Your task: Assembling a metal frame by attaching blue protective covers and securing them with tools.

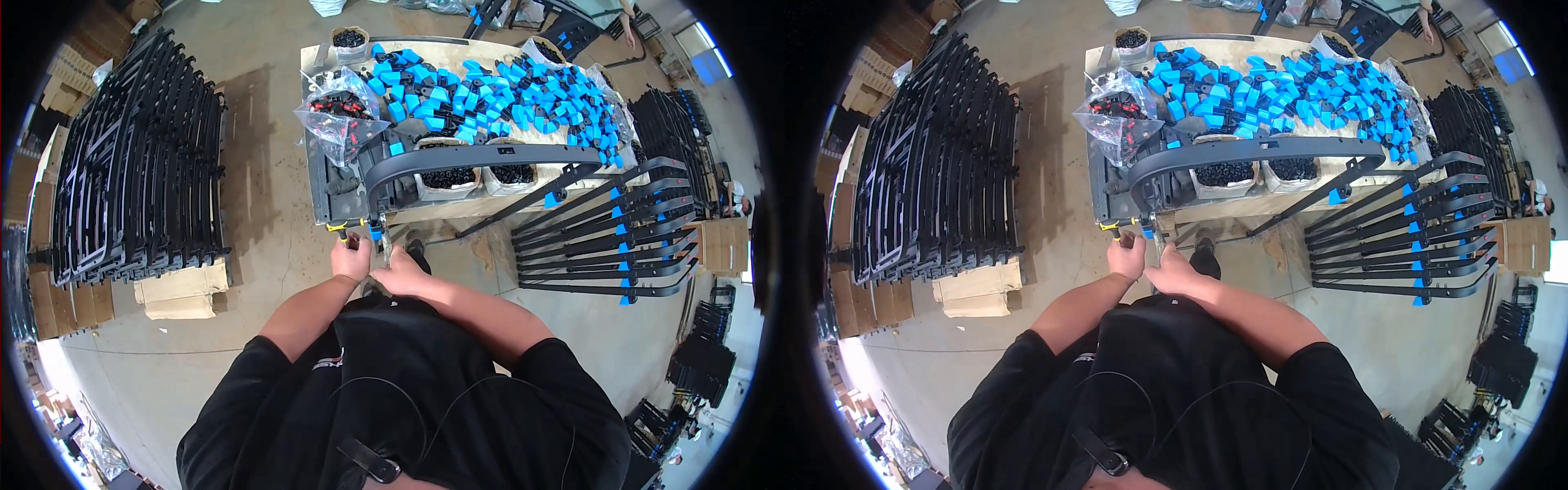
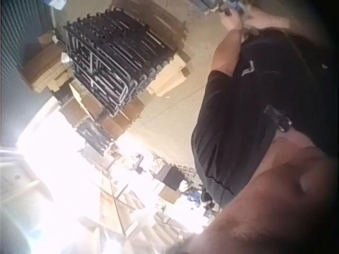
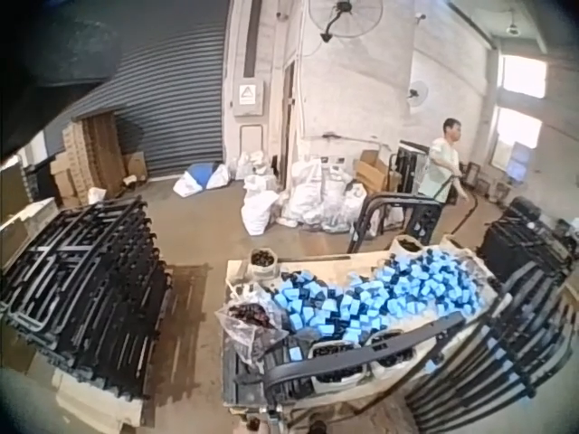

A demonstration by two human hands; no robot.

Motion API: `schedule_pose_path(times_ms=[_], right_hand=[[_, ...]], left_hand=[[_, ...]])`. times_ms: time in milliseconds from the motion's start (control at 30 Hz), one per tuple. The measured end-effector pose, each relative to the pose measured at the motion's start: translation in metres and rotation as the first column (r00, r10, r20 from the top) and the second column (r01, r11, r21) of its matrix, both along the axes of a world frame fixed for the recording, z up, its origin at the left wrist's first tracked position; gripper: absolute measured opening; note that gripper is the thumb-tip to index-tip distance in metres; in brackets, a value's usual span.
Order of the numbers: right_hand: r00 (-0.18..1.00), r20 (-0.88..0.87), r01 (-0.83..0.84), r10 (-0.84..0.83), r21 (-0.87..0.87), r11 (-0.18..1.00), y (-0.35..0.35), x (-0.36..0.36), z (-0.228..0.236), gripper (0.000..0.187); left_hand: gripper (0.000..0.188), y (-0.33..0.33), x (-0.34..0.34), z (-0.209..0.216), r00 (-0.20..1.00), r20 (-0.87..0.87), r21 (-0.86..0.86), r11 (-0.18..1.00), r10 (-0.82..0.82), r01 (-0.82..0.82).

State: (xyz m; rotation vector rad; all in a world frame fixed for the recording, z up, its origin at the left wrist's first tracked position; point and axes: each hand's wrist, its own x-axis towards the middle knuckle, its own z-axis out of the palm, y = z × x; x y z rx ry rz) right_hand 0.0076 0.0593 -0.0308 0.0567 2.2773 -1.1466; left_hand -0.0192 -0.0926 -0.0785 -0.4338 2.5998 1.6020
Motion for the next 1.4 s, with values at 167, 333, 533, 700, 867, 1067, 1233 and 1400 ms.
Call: schedule_pose_path(times_ms=[167, 333, 533, 700, 867, 1067, 1233, 1400], right_hand=[[0.998, 0.054, 0.020, -0.018, -0.023, 1.000, 0.001, 0.002, 0.022, 0.076], [0.993, 0.095, 0.070, -0.068, -0.022, 0.997, 0.000, 0.005, 0.015, 0.076], [0.969, 0.112, 0.230, -0.218, -0.101, 0.968, 0.000, 0.008, 0.014, 0.053], [0.964, 0.096, 0.260, -0.249, -0.129, 0.957, 0.004, 0.011, 0.004, 0.047], [0.953, 0.176, 0.275, -0.248, -0.151, 0.949, 0.003, 0.009, 0.000, 0.044], [0.960, 0.137, 0.260, -0.244, -0.117, 0.958, 0.002, 0.009, -0.001, 0.040], [0.915, 0.227, 0.378, -0.334, -0.189, 0.907, 0.004, 0.005, 0.013, 0.031], [0.787, 0.276, 0.617, -0.552, -0.370, 0.695, 0.011, 0.004, -0.009, 0.020]], left_hand=[[0.024, -0.006, 0.002, 0.000, 0.996, 0.057, 0.018, 0.998, -0.069, 0.068], [0.025, -0.008, 0.005, 0.012, 0.988, 0.097, -0.010, 0.993, -0.119, 0.120], [0.027, -0.012, 0.004, 0.006, 0.990, 0.061, 0.003, 0.992, -0.128, 0.128], [0.029, -0.012, 0.003, 0.007, 0.982, 0.074, -0.027, 0.984, -0.171, 0.174], [0.031, -0.014, 0.003, 0.005, 0.981, 0.084, -0.010, 0.985, -0.172, 0.174], [0.031, -0.017, 0.002, 0.001, 0.971, 0.104, -0.012, 0.976, -0.214, 0.216], [0.027, -0.018, 0.002, -0.005, 0.971, 0.128, 0.041, 0.980, -0.200, 0.197], [0.011, -0.015, -0.006, 0.007, 0.981, 0.193, 0.550, 0.826, 0.019, -0.124]])
